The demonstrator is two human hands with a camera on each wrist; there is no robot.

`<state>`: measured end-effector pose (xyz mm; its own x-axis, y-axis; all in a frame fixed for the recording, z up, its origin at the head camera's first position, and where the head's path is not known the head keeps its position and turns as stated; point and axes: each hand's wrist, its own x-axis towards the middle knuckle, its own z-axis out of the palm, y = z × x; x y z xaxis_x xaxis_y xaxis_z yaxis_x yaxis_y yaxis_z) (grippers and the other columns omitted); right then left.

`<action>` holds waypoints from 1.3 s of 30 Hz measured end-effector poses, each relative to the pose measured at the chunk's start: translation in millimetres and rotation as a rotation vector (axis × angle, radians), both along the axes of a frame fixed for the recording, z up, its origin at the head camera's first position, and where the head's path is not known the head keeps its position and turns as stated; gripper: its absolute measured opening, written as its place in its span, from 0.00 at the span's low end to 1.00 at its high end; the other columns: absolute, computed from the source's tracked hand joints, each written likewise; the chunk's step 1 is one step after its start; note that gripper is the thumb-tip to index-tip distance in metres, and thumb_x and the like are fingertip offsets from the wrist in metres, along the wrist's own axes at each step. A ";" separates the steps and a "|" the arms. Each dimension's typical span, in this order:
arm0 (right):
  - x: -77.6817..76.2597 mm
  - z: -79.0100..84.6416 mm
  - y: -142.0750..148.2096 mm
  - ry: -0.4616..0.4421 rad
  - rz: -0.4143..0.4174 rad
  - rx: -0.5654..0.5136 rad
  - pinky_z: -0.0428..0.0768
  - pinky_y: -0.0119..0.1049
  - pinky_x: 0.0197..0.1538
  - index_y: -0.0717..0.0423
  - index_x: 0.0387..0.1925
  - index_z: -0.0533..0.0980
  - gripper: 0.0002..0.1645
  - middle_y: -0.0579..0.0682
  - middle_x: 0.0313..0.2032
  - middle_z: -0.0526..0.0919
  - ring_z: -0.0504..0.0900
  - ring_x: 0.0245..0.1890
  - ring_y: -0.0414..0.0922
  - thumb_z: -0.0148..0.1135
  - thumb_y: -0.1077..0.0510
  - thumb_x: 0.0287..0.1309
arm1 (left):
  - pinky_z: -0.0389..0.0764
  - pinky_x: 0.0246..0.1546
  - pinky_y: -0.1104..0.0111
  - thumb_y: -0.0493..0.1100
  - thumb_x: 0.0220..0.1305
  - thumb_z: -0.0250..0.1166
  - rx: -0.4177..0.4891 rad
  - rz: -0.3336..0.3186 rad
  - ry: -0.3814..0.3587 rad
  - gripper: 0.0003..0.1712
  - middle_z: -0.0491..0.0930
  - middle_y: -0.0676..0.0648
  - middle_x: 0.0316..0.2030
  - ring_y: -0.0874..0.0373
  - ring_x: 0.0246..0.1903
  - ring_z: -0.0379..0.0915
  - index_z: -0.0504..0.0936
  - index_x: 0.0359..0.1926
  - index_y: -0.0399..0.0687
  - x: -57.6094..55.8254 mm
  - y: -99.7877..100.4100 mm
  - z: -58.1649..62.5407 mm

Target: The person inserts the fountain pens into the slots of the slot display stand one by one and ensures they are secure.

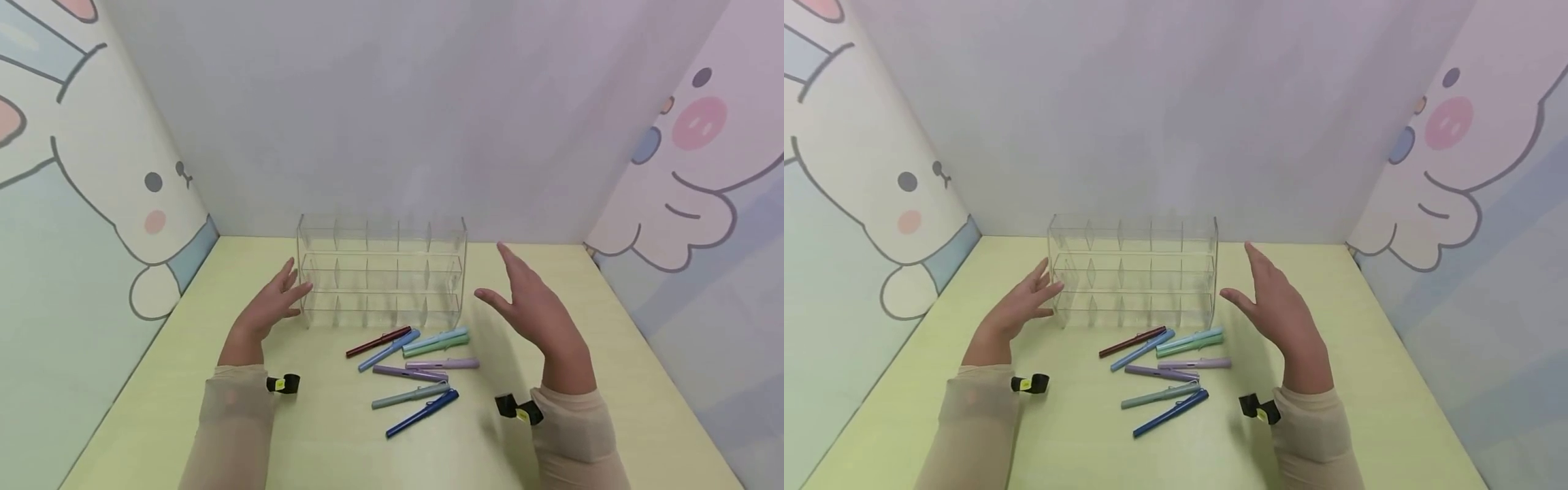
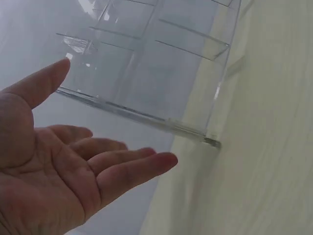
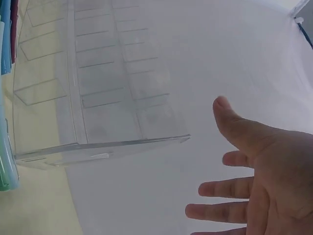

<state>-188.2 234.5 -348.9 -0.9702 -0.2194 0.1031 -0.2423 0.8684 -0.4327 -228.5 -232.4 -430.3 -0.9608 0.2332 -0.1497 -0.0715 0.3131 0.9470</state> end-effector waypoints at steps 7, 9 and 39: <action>-7.5 -12.6 -0.3 -0.172 0.066 0.036 0.72 0.59 0.60 0.55 0.70 0.61 0.47 0.58 0.67 0.68 0.70 0.65 0.60 0.56 0.30 0.62 | 0.76 0.57 0.46 0.59 0.72 0.55 0.004 -0.059 -0.032 0.46 0.47 0.40 0.77 0.40 0.73 0.51 0.39 0.79 0.56 -5.9 3.8 -6.0; -12.2 -19.8 -1.3 -0.243 0.087 0.047 0.75 0.57 0.57 0.57 0.67 0.65 0.42 0.59 0.63 0.72 0.74 0.61 0.59 0.59 0.34 0.63 | 0.77 0.56 0.46 0.59 0.73 0.54 0.006 -0.058 -0.031 0.44 0.49 0.40 0.76 0.40 0.73 0.52 0.42 0.79 0.56 -6.2 3.9 -6.3; -48.1 -97.7 -15.2 -0.334 0.224 0.074 0.75 0.41 0.40 0.52 0.37 0.79 0.04 0.48 0.36 0.79 0.74 0.35 0.44 0.65 0.59 0.60 | 0.76 0.57 0.47 0.60 0.73 0.53 0.005 -0.064 -0.062 0.44 0.47 0.41 0.77 0.39 0.73 0.50 0.41 0.79 0.55 -0.6 1.1 -9.9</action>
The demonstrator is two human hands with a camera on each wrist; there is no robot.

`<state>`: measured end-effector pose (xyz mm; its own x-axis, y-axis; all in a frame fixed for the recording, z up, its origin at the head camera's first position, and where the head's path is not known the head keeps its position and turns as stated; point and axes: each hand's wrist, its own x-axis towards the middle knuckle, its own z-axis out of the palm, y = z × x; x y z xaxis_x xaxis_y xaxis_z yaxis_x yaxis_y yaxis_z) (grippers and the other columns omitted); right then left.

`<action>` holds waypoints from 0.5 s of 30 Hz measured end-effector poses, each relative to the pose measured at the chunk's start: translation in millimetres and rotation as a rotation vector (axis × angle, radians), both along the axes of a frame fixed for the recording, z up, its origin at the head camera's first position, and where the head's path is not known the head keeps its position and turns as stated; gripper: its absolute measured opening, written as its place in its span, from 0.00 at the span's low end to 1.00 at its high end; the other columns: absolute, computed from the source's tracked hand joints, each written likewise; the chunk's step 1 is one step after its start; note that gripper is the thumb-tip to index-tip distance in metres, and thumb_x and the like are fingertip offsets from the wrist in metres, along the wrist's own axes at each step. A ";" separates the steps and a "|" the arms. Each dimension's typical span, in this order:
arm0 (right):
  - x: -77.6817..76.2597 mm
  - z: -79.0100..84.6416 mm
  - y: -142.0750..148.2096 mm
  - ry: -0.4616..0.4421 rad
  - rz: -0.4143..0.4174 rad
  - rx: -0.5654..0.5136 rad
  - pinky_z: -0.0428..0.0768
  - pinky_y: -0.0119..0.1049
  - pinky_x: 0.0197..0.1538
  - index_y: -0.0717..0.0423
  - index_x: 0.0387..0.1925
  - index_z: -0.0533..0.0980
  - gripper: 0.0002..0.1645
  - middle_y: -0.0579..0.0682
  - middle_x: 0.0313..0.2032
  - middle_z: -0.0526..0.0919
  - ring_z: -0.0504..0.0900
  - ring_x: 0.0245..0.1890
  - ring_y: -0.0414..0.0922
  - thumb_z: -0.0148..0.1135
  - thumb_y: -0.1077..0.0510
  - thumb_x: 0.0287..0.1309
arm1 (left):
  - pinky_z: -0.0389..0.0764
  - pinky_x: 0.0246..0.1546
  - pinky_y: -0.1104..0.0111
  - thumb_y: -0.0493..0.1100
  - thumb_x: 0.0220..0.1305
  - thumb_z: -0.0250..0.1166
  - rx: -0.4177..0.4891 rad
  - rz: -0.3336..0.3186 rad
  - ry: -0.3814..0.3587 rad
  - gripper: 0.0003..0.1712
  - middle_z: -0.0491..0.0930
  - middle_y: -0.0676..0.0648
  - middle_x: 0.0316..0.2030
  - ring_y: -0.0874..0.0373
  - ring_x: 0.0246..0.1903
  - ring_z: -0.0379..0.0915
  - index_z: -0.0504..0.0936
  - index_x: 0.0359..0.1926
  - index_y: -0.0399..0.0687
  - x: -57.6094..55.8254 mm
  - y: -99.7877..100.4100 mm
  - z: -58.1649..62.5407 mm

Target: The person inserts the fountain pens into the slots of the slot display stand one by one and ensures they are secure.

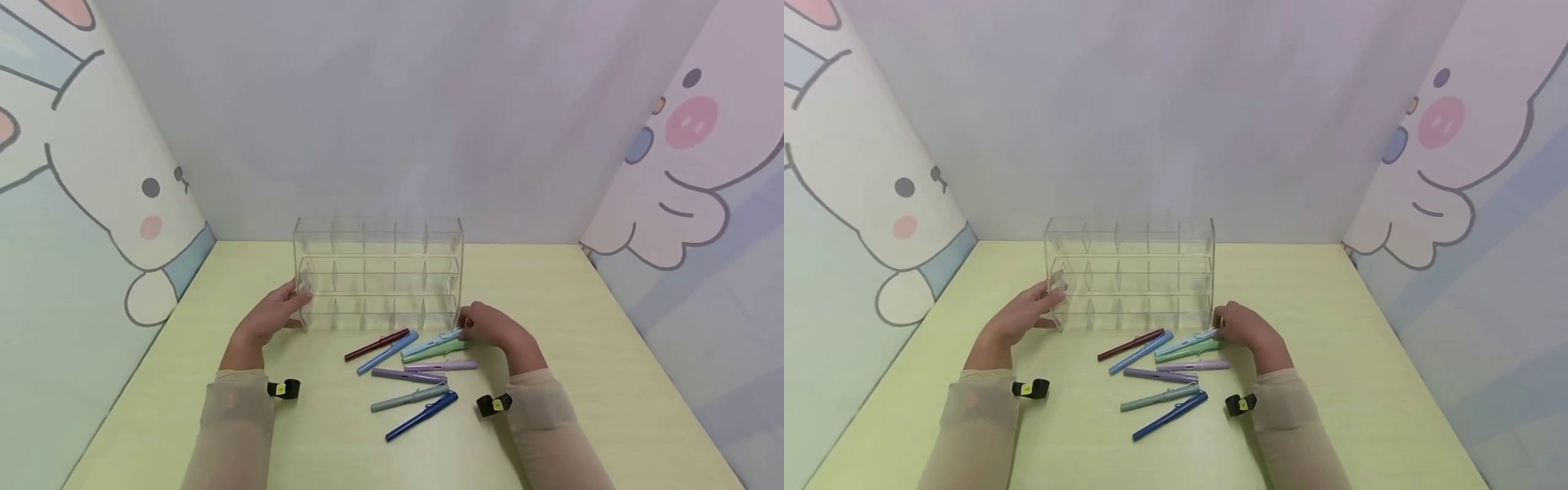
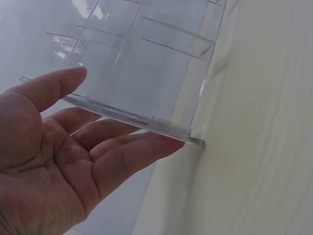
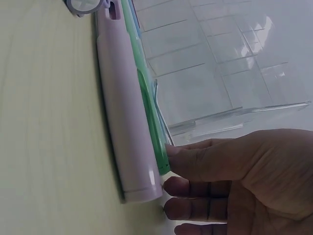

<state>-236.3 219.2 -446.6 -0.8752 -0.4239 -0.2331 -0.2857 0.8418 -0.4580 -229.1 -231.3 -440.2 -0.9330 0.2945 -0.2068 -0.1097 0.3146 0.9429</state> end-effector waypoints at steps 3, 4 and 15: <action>-0.8 -1.4 4.1 -0.013 0.002 0.010 0.73 0.38 0.37 0.50 0.34 0.78 0.04 0.46 0.33 0.78 0.72 0.32 0.43 0.67 0.57 0.60 | 0.77 0.57 0.48 0.60 0.73 0.53 -0.006 0.005 -0.006 0.44 0.47 0.41 0.77 0.39 0.73 0.51 0.41 0.79 0.56 0.0 -0.2 -2.3; -0.9 -1.0 6.4 -0.022 0.002 0.009 0.72 0.37 0.36 0.49 0.34 0.78 0.04 0.45 0.33 0.78 0.72 0.32 0.43 0.67 0.56 0.60 | 0.77 0.57 0.48 0.61 0.72 0.53 -0.007 0.005 -0.006 0.45 0.48 0.41 0.77 0.39 0.73 0.51 0.42 0.79 0.56 0.0 -0.2 -2.8; 5.9 25.0 32.0 -0.186 0.020 -0.303 0.79 0.49 0.41 0.53 0.38 0.74 0.11 0.52 0.34 0.82 0.81 0.38 0.54 0.61 0.49 0.66 | 0.77 0.56 0.46 0.59 0.74 0.52 0.020 -0.012 0.018 0.40 0.51 0.41 0.76 0.39 0.72 0.53 0.46 0.78 0.61 0.0 -0.9 -5.1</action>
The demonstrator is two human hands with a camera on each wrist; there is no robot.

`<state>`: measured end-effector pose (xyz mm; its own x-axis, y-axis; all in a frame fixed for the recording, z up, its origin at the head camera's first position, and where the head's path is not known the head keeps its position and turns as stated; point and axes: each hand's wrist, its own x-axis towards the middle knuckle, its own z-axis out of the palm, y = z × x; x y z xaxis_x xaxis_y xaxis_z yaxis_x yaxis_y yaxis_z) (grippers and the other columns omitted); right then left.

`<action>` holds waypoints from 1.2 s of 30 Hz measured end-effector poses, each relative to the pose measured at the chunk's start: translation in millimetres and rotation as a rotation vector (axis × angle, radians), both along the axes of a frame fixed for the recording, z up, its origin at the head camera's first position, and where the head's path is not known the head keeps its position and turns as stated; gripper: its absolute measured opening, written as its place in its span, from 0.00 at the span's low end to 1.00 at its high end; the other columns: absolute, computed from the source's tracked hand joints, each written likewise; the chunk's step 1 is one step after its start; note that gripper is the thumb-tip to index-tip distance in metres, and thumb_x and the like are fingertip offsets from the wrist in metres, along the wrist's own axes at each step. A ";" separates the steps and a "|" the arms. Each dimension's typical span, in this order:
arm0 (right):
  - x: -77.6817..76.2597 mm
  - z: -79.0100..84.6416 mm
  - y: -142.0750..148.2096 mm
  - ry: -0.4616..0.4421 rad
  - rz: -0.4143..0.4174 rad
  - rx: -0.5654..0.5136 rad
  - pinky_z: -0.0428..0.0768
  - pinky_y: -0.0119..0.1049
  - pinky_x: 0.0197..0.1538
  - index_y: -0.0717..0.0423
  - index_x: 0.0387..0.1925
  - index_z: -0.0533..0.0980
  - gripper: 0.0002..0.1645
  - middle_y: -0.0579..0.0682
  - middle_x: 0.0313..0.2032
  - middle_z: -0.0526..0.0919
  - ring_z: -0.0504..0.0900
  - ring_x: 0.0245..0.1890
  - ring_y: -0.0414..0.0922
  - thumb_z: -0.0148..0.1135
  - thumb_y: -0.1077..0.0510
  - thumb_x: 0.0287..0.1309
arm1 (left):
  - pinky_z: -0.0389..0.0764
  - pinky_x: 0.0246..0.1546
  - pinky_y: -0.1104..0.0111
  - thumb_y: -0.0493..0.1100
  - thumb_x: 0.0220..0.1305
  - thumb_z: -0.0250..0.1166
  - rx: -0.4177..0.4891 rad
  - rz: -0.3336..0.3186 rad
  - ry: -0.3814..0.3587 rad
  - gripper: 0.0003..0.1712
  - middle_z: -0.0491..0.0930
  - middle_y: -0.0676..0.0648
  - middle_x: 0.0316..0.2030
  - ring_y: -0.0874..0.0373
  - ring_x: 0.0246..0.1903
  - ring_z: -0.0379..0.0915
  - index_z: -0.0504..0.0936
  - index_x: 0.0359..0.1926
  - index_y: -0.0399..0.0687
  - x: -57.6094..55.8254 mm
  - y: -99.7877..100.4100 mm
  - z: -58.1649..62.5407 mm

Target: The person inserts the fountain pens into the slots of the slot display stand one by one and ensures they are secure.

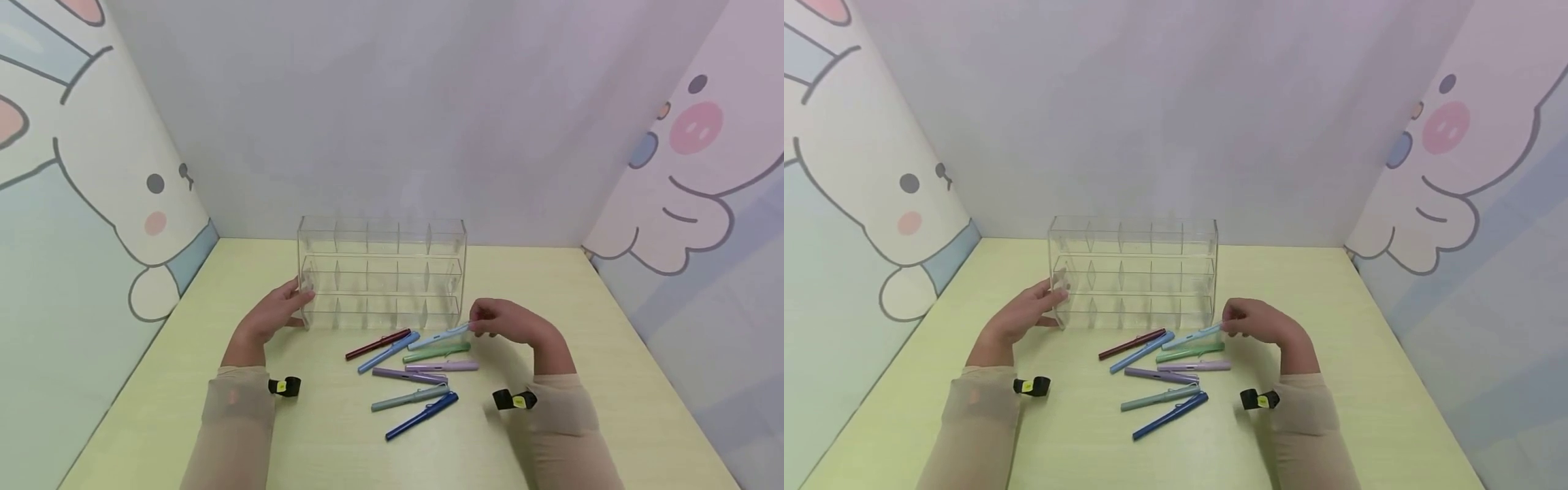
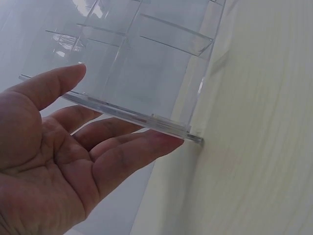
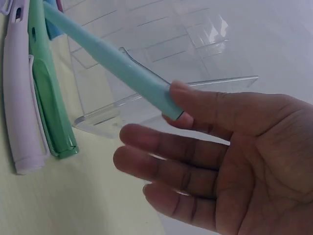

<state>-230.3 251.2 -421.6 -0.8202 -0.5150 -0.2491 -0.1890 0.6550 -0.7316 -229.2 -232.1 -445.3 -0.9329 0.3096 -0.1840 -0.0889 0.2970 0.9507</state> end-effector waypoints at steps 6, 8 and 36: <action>2.8 10.8 4.7 -0.030 -0.005 -0.210 0.83 0.45 0.49 0.58 0.44 0.71 0.15 0.58 0.43 0.86 0.85 0.48 0.56 0.57 0.50 0.70 | 0.77 0.56 0.46 0.60 0.73 0.52 -0.011 0.001 -0.002 0.41 0.52 0.40 0.76 0.39 0.72 0.55 0.46 0.78 0.60 -0.7 0.5 1.0; 3.2 12.4 4.1 -0.056 -0.020 -0.279 0.84 0.43 0.50 0.60 0.45 0.71 0.15 0.60 0.45 0.86 0.85 0.49 0.59 0.57 0.51 0.70 | 0.77 0.56 0.46 0.62 0.72 0.53 -0.014 0.004 -0.004 0.42 0.52 0.40 0.75 0.39 0.72 0.55 0.46 0.78 0.60 -0.7 0.0 1.7; -23.9 93.5 -40.7 0.329 -0.033 -0.668 0.86 0.41 0.43 0.63 0.54 0.72 0.16 0.59 0.43 0.83 0.87 0.40 0.51 0.54 0.57 0.71 | 0.79 0.55 0.49 0.67 0.67 0.56 -0.032 0.045 -0.031 0.47 0.51 0.43 0.76 0.40 0.73 0.53 0.46 0.78 0.59 0.2 1.8 -1.0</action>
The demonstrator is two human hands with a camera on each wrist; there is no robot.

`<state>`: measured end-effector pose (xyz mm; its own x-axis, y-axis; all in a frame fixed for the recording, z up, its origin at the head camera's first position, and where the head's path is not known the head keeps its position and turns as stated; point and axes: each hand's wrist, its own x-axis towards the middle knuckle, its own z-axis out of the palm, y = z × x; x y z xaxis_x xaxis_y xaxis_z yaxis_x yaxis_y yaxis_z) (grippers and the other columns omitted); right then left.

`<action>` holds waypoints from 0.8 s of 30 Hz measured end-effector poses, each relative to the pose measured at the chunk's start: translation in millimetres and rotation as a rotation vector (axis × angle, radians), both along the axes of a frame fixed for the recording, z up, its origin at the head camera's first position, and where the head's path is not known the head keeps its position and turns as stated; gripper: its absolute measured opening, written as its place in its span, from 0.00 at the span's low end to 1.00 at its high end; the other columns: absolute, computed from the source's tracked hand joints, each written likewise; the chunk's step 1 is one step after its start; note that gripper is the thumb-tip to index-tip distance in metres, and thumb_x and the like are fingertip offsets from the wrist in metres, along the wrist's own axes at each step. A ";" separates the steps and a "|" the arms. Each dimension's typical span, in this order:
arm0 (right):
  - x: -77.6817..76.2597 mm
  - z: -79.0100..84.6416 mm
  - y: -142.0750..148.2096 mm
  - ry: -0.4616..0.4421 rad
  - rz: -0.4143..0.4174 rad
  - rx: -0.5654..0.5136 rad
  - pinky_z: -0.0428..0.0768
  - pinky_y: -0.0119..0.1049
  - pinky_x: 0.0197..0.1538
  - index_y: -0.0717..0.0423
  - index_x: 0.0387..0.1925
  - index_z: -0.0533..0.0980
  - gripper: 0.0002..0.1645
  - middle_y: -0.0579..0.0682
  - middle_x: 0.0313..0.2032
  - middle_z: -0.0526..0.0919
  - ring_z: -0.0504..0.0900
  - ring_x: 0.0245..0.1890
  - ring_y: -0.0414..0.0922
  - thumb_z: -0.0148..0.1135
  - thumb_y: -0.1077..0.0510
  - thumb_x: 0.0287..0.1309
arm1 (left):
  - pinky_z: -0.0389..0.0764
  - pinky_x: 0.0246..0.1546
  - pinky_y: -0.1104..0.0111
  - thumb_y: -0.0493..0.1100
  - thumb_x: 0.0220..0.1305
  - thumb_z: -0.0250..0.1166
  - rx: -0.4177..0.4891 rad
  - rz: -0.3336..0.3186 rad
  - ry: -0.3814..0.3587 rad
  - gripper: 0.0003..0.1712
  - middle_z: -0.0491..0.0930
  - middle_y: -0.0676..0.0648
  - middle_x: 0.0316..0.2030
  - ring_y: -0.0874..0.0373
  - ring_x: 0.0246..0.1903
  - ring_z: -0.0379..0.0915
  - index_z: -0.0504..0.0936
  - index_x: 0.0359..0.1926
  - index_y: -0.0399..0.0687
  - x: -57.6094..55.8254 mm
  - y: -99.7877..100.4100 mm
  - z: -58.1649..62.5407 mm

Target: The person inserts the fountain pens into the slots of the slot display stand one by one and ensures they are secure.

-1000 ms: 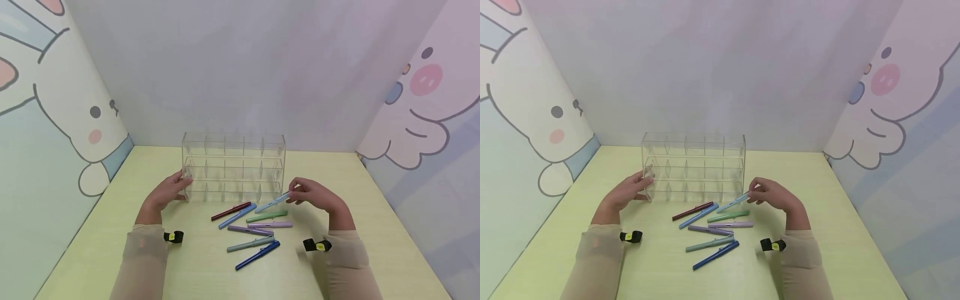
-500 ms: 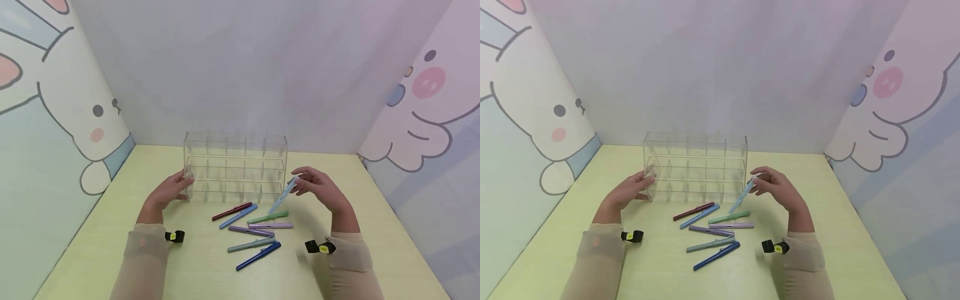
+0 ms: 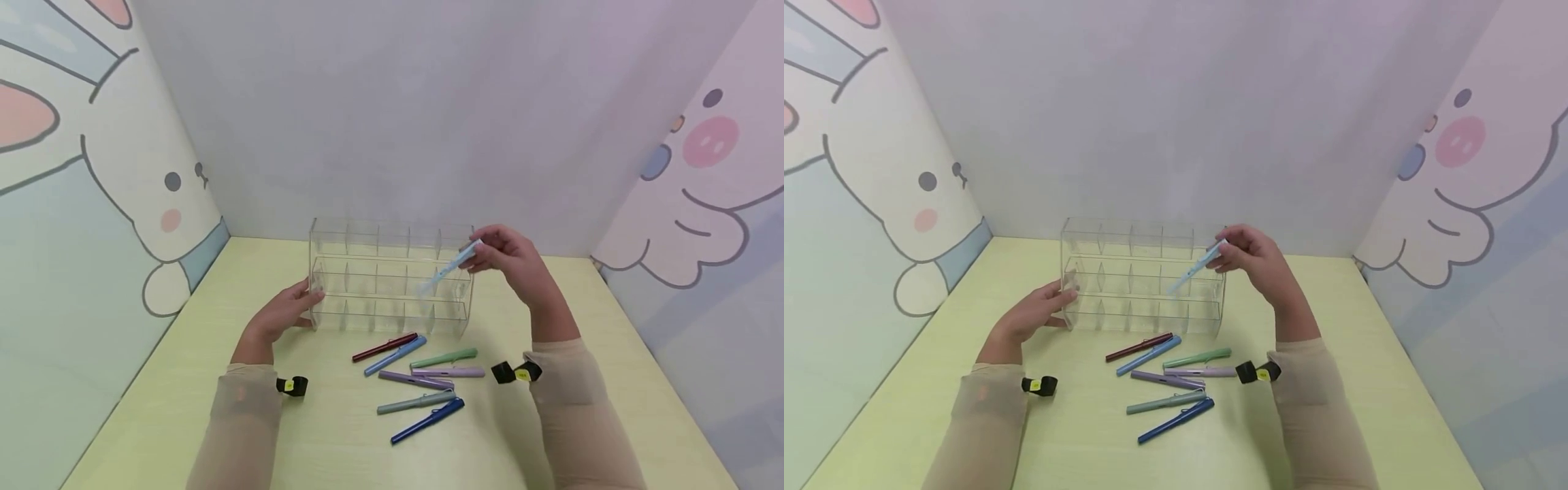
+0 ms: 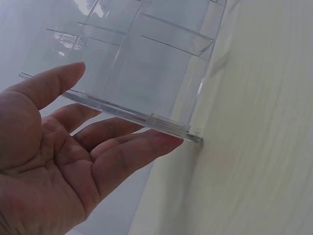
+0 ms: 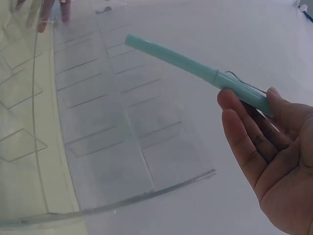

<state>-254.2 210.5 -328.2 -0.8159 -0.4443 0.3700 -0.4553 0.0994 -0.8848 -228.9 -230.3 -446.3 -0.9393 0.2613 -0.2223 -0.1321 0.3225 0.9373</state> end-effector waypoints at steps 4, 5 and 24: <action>-19.1 16.0 -18.7 0.004 -0.006 -0.110 0.85 0.41 0.46 0.60 0.55 0.72 0.16 0.58 0.47 0.83 0.86 0.44 0.54 0.56 0.56 0.70 | 0.79 0.55 0.50 0.66 0.69 0.55 0.000 0.002 0.000 0.47 0.50 0.41 0.76 0.40 0.73 0.53 0.46 0.79 0.57 1.3 -0.4 0.6; -23.2 19.4 -23.9 -0.001 -0.005 -0.145 0.85 0.42 0.46 0.60 0.55 0.72 0.17 0.58 0.48 0.83 0.86 0.45 0.55 0.56 0.56 0.70 | 0.79 0.55 0.50 0.65 0.69 0.54 -0.003 0.001 0.000 0.46 0.50 0.41 0.76 0.40 0.72 0.53 0.45 0.79 0.57 1.7 -0.4 0.7; -57.1 12.6 -100.8 -0.087 -0.009 -0.114 0.82 0.48 0.53 0.58 0.57 0.71 0.18 0.62 0.57 0.78 0.81 0.55 0.57 0.55 0.55 0.71 | 0.80 0.54 0.51 0.63 0.71 0.54 0.002 0.002 0.010 0.43 0.52 0.41 0.76 0.40 0.72 0.55 0.46 0.79 0.58 2.3 1.2 0.3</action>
